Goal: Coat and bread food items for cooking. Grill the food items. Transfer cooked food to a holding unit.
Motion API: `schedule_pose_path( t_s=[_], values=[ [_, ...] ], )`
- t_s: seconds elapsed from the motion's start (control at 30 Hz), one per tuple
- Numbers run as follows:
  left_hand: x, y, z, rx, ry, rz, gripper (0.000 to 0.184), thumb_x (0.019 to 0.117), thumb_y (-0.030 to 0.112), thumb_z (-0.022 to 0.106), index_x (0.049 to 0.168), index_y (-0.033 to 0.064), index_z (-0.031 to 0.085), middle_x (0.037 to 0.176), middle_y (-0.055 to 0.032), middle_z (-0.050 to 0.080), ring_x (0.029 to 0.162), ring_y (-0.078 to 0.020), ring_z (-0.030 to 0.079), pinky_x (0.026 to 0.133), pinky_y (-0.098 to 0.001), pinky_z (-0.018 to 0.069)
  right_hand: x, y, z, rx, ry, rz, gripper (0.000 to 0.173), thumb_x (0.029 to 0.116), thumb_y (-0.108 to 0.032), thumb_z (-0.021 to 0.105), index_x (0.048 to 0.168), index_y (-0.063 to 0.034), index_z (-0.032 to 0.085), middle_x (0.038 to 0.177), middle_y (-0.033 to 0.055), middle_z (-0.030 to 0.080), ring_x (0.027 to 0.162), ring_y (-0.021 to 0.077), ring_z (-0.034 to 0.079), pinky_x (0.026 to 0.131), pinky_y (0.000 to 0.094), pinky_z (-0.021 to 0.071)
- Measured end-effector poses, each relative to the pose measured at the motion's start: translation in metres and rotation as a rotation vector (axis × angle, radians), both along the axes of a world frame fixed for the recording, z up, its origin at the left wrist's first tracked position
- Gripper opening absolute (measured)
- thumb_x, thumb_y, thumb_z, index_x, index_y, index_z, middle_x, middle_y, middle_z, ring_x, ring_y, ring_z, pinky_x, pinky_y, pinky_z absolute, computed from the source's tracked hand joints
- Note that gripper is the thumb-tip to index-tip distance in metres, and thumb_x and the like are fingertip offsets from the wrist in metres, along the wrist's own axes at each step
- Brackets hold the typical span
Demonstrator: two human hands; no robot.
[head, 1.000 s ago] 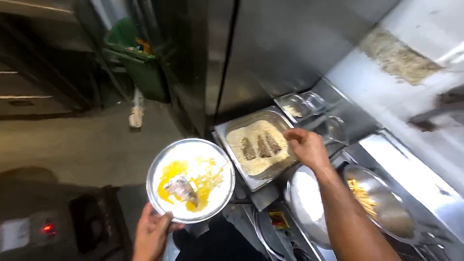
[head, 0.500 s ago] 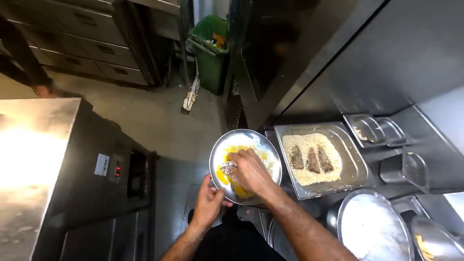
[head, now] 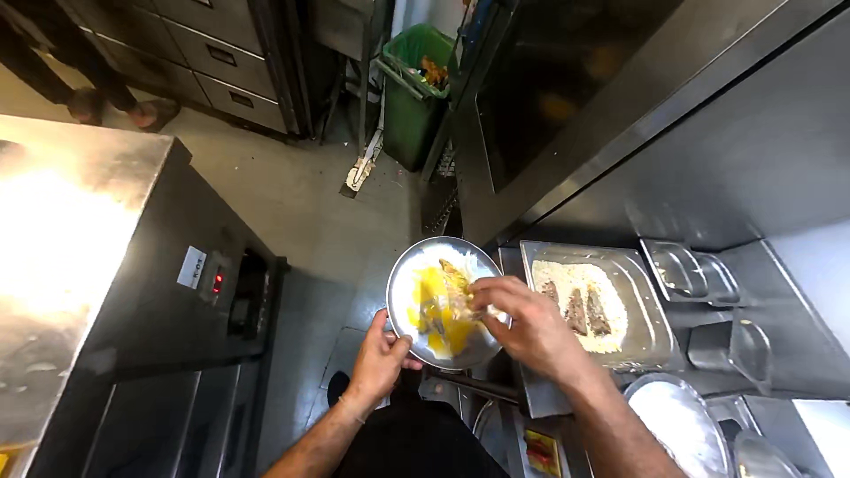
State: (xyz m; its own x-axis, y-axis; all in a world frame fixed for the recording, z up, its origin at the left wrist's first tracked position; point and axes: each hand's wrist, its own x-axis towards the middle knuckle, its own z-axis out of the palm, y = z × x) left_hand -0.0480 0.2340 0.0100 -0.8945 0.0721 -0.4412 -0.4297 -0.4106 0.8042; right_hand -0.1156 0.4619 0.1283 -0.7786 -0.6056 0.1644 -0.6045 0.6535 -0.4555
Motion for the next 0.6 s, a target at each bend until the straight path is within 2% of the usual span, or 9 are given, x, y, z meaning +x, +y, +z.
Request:
schedule_pose_path(
  t_s=[0.03,0.07,0.17,0.23,0.27,0.33,0.4,0.5,0.6],
  values=[
    [0.000,0.000,0.000,0.003,0.011,0.010,0.052,0.0972,-0.007,0.053,0.145,0.0049,0.038,0.094,-0.0238,0.073,0.072,-0.0328,0.075,0.065,-0.0418,0.0659,0.005,0.009,-0.010,0.084,-0.031,0.003,0.023,0.0904,-0.003,0.067,0.108,-0.0146,0.077,0.131,0.0012,0.066,0.122,0.0185,0.063,0.101,0.0405,0.0552],
    [-0.001,-0.001,0.001,0.008,0.020,0.016,0.052,0.0970,-0.008,0.053,0.145,0.0051,0.037,0.095,-0.0241,0.073,0.072,-0.0329,0.075,0.065,-0.0417,0.0658,0.011,0.015,-0.019,0.124,-0.037,-0.023,0.027,0.0913,-0.002,0.063,0.109,-0.0156,0.078,0.133,0.0009,0.067,0.122,0.0198,0.063,0.100,0.0429,0.0550],
    [-0.003,-0.002,0.003,0.007,0.032,0.035,0.051,0.0967,-0.009,0.053,0.143,0.0042,0.038,0.095,-0.0241,0.072,0.072,-0.0328,0.075,0.064,-0.0411,0.0656,0.017,0.015,-0.025,0.088,-0.022,-0.201,0.023,0.0920,-0.004,0.061,0.105,-0.0127,0.078,0.112,0.0003,0.074,0.102,0.0166,0.070,0.088,0.0381,0.0600],
    [-0.004,-0.001,0.003,0.003,0.037,0.039,0.050,0.0967,-0.009,0.053,0.143,0.0044,0.039,0.095,-0.0240,0.072,0.071,-0.0333,0.075,0.064,-0.0412,0.0656,0.017,0.000,-0.030,0.069,-0.016,-0.327,0.011,0.0938,-0.012,0.069,0.101,-0.0116,0.078,0.097,0.0020,0.074,0.084,0.0157,0.071,0.075,0.0372,0.0620],
    [-0.004,0.000,0.004,-0.001,0.041,0.038,0.050,0.0968,-0.009,0.053,0.143,0.0047,0.039,0.094,-0.0238,0.073,0.070,-0.0329,0.075,0.063,-0.0407,0.0656,0.015,-0.009,-0.035,0.076,-0.026,-0.374,0.011,0.0932,-0.016,0.073,0.101,-0.0112,0.077,0.095,0.0037,0.073,0.082,0.0175,0.071,0.074,0.0389,0.0620],
    [-0.004,0.004,0.007,-0.002,0.047,0.040,0.050,0.0965,-0.009,0.053,0.142,0.0046,0.039,0.093,-0.0232,0.073,0.069,-0.0320,0.075,0.063,-0.0400,0.0655,0.012,-0.025,-0.043,0.132,-0.111,-0.441,0.024,0.0899,-0.021,0.079,0.110,-0.0084,0.076,0.106,0.0107,0.071,0.094,0.0254,0.071,0.083,0.0454,0.0610],
    [-0.003,0.006,0.009,-0.003,0.055,0.046,0.050,0.0959,-0.008,0.053,0.142,0.0042,0.039,0.091,-0.0229,0.072,0.069,-0.0316,0.075,0.063,-0.0401,0.0656,0.008,-0.035,-0.048,0.204,-0.200,-0.483,0.032,0.0880,-0.019,0.080,0.116,-0.0060,0.073,0.114,0.0152,0.068,0.105,0.0308,0.068,0.090,0.0484,0.0585],
    [-0.001,0.008,0.009,-0.004,0.050,0.044,0.048,0.0958,-0.008,0.054,0.140,0.0039,0.040,0.091,-0.0230,0.072,0.069,-0.0315,0.075,0.063,-0.0392,0.0654,0.008,-0.037,-0.049,0.272,-0.217,-0.495,0.019,0.0892,-0.015,0.076,0.106,-0.0076,0.073,0.102,0.0128,0.070,0.098,0.0312,0.068,0.084,0.0488,0.0582],
    [0.000,0.007,0.007,0.002,0.037,0.048,0.048,0.0960,-0.008,0.053,0.140,0.0034,0.039,0.089,-0.0228,0.073,0.069,-0.0318,0.075,0.063,-0.0400,0.0656,0.009,-0.034,-0.046,0.258,-0.182,-0.509,0.020,0.0900,-0.025,0.079,0.102,-0.0093,0.074,0.104,0.0108,0.071,0.102,0.0314,0.067,0.087,0.0487,0.0567]
  ],
)
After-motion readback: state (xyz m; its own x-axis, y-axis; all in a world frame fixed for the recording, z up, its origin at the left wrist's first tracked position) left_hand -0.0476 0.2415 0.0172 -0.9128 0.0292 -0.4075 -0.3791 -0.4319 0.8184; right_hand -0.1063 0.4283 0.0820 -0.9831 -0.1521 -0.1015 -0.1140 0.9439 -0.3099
